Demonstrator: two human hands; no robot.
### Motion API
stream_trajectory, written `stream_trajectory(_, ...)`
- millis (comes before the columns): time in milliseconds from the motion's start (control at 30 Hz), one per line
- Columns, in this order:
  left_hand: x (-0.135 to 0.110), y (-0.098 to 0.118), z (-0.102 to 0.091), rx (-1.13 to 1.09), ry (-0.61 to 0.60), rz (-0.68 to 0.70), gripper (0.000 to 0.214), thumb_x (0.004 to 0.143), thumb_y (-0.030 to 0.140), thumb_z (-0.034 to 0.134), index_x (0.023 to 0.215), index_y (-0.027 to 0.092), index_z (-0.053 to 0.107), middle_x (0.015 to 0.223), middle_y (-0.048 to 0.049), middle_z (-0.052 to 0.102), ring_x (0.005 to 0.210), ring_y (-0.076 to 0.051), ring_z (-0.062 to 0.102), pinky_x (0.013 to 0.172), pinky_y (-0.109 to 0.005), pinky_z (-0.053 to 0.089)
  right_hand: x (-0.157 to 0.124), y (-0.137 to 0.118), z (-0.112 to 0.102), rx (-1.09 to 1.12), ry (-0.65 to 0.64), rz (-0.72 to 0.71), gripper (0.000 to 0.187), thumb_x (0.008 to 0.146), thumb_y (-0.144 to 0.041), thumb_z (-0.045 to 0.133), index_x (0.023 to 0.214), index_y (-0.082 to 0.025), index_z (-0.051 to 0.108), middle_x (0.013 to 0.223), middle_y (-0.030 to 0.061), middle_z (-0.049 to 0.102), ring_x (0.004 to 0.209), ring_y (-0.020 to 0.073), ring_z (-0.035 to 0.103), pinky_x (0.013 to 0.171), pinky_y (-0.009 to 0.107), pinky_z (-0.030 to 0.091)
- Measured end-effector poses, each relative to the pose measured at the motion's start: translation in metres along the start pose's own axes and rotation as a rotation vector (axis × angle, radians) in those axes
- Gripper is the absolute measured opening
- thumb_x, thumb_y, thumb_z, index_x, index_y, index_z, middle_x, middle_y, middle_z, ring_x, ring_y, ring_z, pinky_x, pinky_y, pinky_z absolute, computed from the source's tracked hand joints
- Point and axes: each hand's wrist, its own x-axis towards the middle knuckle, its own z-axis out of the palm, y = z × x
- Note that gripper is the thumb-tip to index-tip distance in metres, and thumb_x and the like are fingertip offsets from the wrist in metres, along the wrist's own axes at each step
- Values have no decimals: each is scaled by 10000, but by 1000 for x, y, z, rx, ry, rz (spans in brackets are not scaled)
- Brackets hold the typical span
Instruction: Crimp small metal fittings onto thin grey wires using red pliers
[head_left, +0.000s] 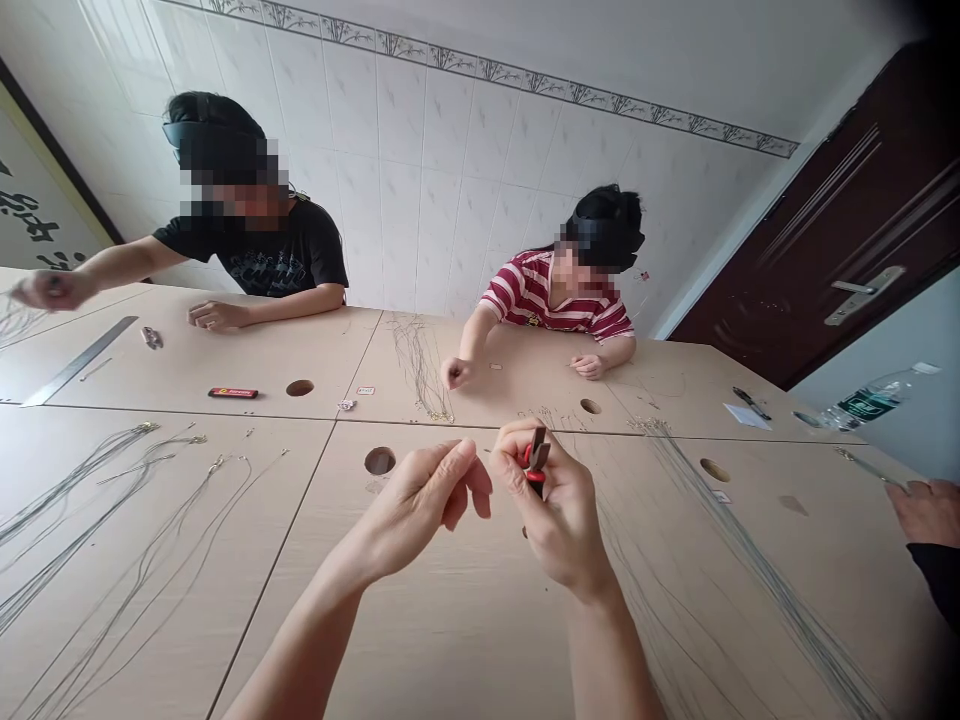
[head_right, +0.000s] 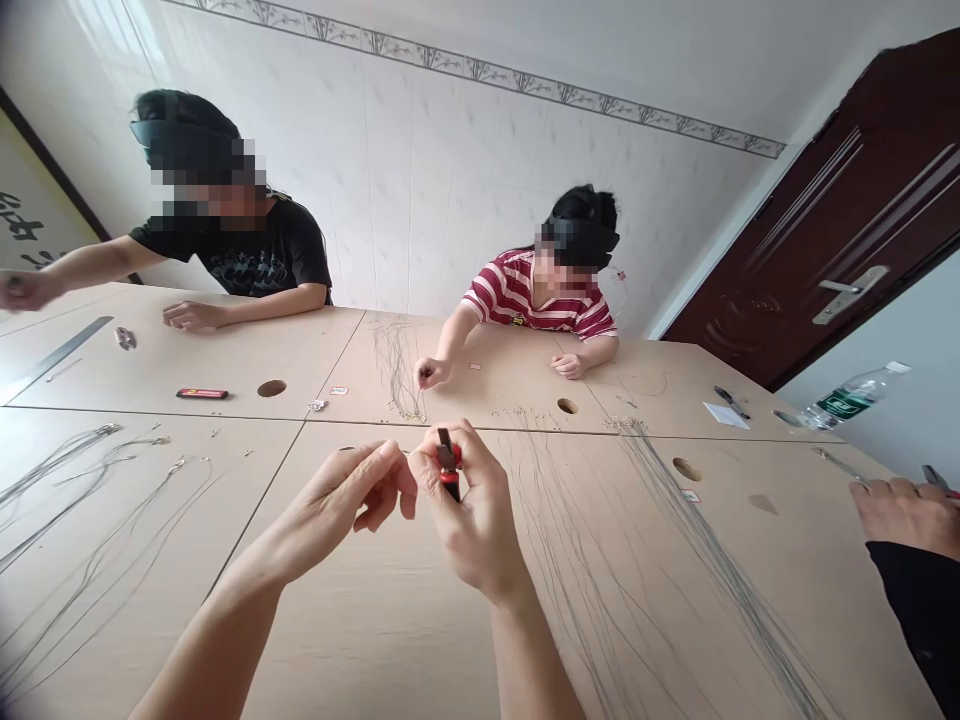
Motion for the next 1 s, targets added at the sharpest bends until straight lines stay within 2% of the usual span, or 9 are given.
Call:
stream_trajectory(133, -4, 7, -2, -97, -100, 6, 548, 1019, 477, 320, 704, 136, 611, 588, -3, 577, 495, -79, 387, 506, -224, 318, 2, 3, -2, -41, 45, -23, 187, 961, -220, 541, 778, -203, 502, 807, -14, 484, 719, 111, 450, 659, 261, 372)
stream_trajectory(267, -5, 6, -1, -142, -213, 16, 484, 989, 503, 406, 754, 130, 604, 573, 7, 582, 439, -54, 334, 461, -202, 297, 0, 4, -1, -30, 32, -30, 176, 964, -226, 535, 792, -204, 503, 811, -19, 483, 701, 104, 455, 654, 259, 376)
stream_trajectory(433, -1, -3, 0, -276, -395, -105, 422, 934, 537, 508, 824, 135, 578, 651, -33, 642, 435, -85, 516, 446, -208, 411, -2, 4, 0, -39, 16, -13, 160, 965, -230, 529, 808, -205, 512, 831, -18, 491, 681, 101, 446, 642, 262, 377)
stream_trajectory(533, 3, -7, -2, -284, -344, -84, 394, 945, 488, 521, 864, 117, 625, 801, -76, 682, 690, -158, 666, 672, -279, 534, -2, 3, -1, -31, 21, -14, 156, 965, -224, 530, 811, -207, 515, 830, -18, 488, 678, 99, 455, 635, 260, 380)
stream_trajectory(600, 4, -7, -6, -195, -283, -15, 362, 964, 440, 512, 887, 123, 667, 889, -77, 691, 869, -179, 659, 836, -301, 510, -2, 2, -1, -21, 21, -15, 163, 964, -219, 530, 803, -207, 513, 820, -19, 486, 669, 98, 460, 622, 257, 380)
stream_trajectory(733, 2, -7, -14, 35, -246, 66, 415, 987, 408, 478, 772, 142, 713, 1000, -70, 687, 944, -177, 610, 916, -299, 440, 0, 1, 0, -23, 18, -11, 181, 965, -210, 526, 785, -204, 504, 803, -20, 480, 650, 95, 452, 610, 257, 374)
stream_trajectory(800, 0, -7, -15, 3, -330, 36, 448, 978, 434, 484, 736, 136, 716, 939, -87, 702, 870, -180, 629, 843, -301, 473, 0, 2, 1, -39, 20, -16, 176, 965, -211, 525, 791, -205, 505, 811, -18, 482, 658, 96, 449, 620, 258, 376)
stream_trajectory(900, -2, -5, -12, -218, -575, -13, 447, 949, 472, 520, 766, 120, 725, 832, -118, 726, 691, -171, 649, 686, -294, 513, 0, 4, 2, -75, 34, -28, 161, 963, -208, 525, 803, -207, 511, 837, -10, 500, 700, 105, 452, 645, 259, 379)
stream_trajectory(1000, -5, -6, -6, -439, -812, 6, 451, 934, 488, 536, 764, 121, 738, 883, -156, 746, 660, -181, 670, 625, -294, 522, -1, 5, 3, -91, 53, -18, 160, 958, -209, 530, 800, -208, 510, 840, -11, 504, 688, 103, 432, 627, 253, 367)
